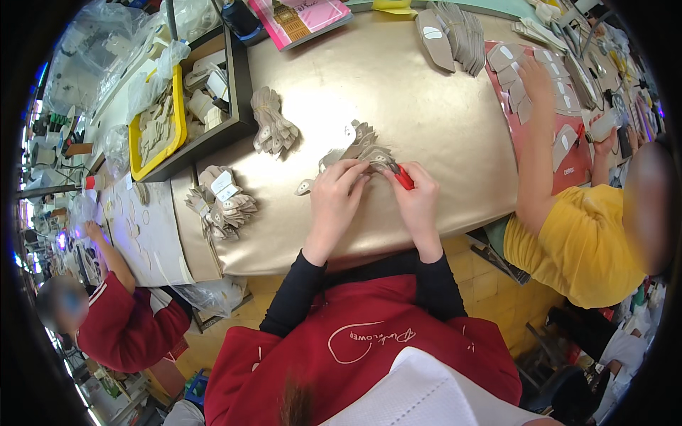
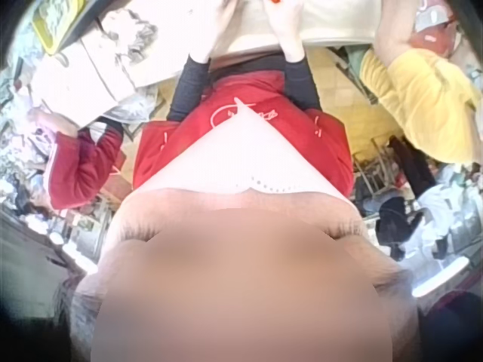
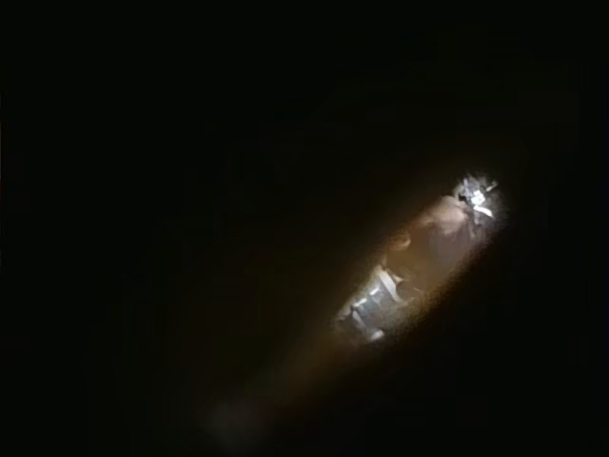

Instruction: The person uses red-handled pliers to trim edges and remove excess material from small gray fabric pieces. They repeatedly pick up a piece, trim it, and place it back on the table. Coworkers are visible at adjacent stations performing similar tasks.

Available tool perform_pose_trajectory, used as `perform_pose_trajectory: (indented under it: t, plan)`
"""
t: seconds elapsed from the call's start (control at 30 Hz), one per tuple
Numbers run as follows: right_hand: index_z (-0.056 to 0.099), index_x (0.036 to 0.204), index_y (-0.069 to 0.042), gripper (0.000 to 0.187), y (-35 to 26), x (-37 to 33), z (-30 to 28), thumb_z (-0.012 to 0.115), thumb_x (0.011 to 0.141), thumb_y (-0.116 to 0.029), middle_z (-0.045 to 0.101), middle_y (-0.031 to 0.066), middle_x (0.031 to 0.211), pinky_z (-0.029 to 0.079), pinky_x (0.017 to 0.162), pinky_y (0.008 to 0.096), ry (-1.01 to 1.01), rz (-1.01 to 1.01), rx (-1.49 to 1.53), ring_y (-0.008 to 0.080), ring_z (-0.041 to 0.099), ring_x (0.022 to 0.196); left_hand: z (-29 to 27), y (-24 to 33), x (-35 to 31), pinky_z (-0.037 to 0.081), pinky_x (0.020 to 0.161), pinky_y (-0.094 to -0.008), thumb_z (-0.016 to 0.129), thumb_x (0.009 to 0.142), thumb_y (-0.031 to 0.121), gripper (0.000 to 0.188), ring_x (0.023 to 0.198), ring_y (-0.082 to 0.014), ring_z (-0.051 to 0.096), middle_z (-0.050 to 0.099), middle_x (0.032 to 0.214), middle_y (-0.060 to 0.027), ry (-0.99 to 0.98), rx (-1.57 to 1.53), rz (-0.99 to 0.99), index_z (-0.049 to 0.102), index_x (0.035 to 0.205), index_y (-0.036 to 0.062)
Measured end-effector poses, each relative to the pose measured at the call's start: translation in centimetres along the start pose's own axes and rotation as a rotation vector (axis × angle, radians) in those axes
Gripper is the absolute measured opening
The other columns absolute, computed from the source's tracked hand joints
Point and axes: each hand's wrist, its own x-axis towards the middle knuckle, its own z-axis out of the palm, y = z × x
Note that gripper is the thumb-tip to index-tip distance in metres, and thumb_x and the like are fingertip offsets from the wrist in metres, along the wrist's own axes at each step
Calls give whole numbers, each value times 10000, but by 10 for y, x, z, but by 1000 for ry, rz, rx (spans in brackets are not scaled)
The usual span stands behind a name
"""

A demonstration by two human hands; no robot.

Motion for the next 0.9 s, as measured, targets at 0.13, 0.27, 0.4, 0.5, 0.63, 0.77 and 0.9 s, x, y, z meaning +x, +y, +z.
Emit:
perform_pose_trajectory:
  t: [0.13, 0.27, 0.4, 0.5, 0.63, 0.77, 0.9]
  plan:
    - [702, 978, 22, 195, -2, 4, 2, 812, 834, -50, 639, 88, 798, 479, 632, 290, 44, -16, 24, 160, 578, 658, -1, -3, 3, 520, 794, -397, 742, 842, 90, 166, 870, -290, 656, 701, 999, -77, 20, -22, 61, 729, 1005, 61]
    - [715, 1102, -32, 252, -9, 1, 2, 778, 865, -89, 674, 99, 880, 527, 655, 330, 181, -140, -38, 237, 663, 718, -3, -6, 4, 508, 734, -353, 745, 872, 106, 140, 802, -233, 639, 686, 920, -95, -119, -207, -151, 732, 997, 45]
    - [718, 1199, -90, 313, -14, -14, -4, 733, 887, -88, 666, 73, 880, 527, 632, 334, 120, -209, -33, 232, 671, 697, -2, -10, 4, 471, 663, -290, 759, 893, 137, 173, 750, -148, 591, 647, 841, -77, -126, -453, -406, 744, 1024, 26]
    - [724, 1233, -132, 350, -12, -21, 2, 715, 886, -86, 656, 47, 865, 504, 587, 330, 39, -282, -111, 212, 647, 648, -4, -12, 5, 446, 638, -255, 760, 900, 143, 193, 715, -104, 554, 630, 816, -42, -135, -591, -490, 754, 1045, 16]
    - [720, 1279, -182, 405, -6, -20, 12, 716, 881, -103, 646, 18, 850, 475, 541, 330, -2, -319, -198, 197, 616, 602, -14, -15, 4, 502, 712, -227, 719, 951, 129, 186, 835, -71, 648, 729, 919, -38, -255, -744, -634, 739, 1073, -11]
    - [739, 1258, -161, 384, -7, -17, 18, 708, 884, -79, 637, 38, 830, 458, 539, 339, -12, -367, -250, 213, 592, 595, -18, -14, 5, 507, 743, -214, 711, 952, 112, 177, 839, -77, 654, 726, 913, -34, -225, -881, -686, 737, 1068, -19]
    - [754, 1237, -178, 396, -8, -17, 20, 699, 866, -52, 635, 35, 822, 466, 530, 331, -3, -410, -279, 209, 594, 589, -19, -13, 6, 510, 761, -215, 707, 953, 104, 173, 849, -80, 656, 730, 932, -38, -213, -909, -696, 735, 1070, -21]
